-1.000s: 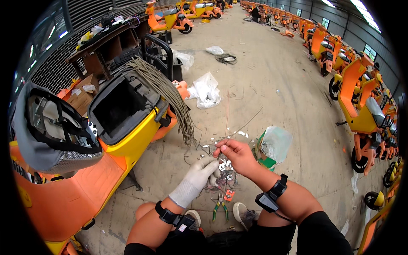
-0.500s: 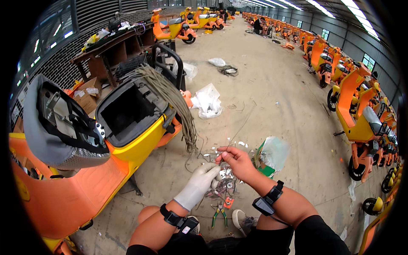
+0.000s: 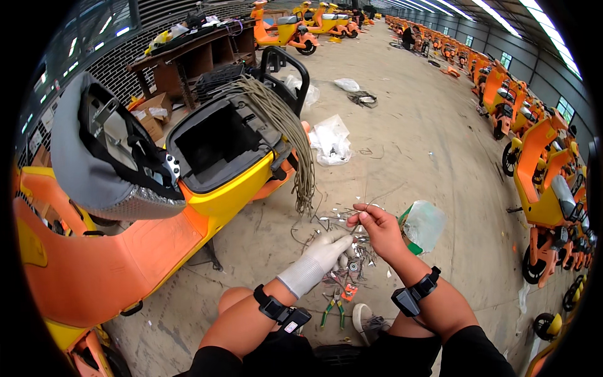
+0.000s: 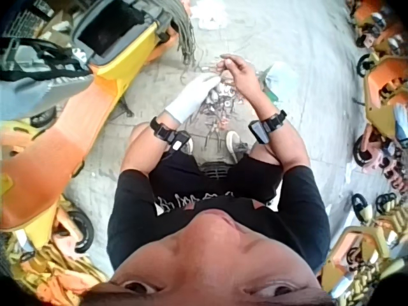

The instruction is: The person strips and cuts wires using pliers, twists the exposed metal strands together by hand, and applies small plastic connectors to the joined ends.

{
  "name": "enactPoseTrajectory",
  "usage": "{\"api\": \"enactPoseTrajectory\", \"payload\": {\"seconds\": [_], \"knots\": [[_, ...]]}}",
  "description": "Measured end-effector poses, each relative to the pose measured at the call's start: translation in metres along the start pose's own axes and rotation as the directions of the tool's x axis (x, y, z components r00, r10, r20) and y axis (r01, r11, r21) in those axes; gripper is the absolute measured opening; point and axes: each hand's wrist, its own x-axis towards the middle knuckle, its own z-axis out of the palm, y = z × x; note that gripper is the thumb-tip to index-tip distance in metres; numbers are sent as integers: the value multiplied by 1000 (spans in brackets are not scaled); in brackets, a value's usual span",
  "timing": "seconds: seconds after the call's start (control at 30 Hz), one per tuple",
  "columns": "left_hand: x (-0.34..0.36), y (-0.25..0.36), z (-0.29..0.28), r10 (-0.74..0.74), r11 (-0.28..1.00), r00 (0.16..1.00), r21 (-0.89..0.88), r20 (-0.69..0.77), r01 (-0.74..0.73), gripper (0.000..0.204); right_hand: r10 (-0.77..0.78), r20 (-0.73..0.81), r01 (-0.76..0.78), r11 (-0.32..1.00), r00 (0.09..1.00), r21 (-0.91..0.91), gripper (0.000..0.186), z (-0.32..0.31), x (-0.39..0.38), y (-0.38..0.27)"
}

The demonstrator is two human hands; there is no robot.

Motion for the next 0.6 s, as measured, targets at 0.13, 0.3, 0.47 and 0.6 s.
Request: {"api": "enactPoseTrajectory", "payload": {"seconds": [0.13,0.3,0.47,0.6], "knots": [[7,-3,-12,27,999,997,-21,-66,-29,27,60,3,-59,990,998,-131,50,-1,-1,8],[14,-3,-18,83,984,980,-139,-179,-109,24,310,2,-290,889,951,-355,61,-23,-4,36],[21,-4,-21,93,984,973,-128,-209,-122,25,376,19,-302,772,926,-559,54,-38,-18,68],[19,-1,-20,189,981,949,16,-250,-192,27,455,72,-284,663,888,-693,48,-56,-41,98]]}}
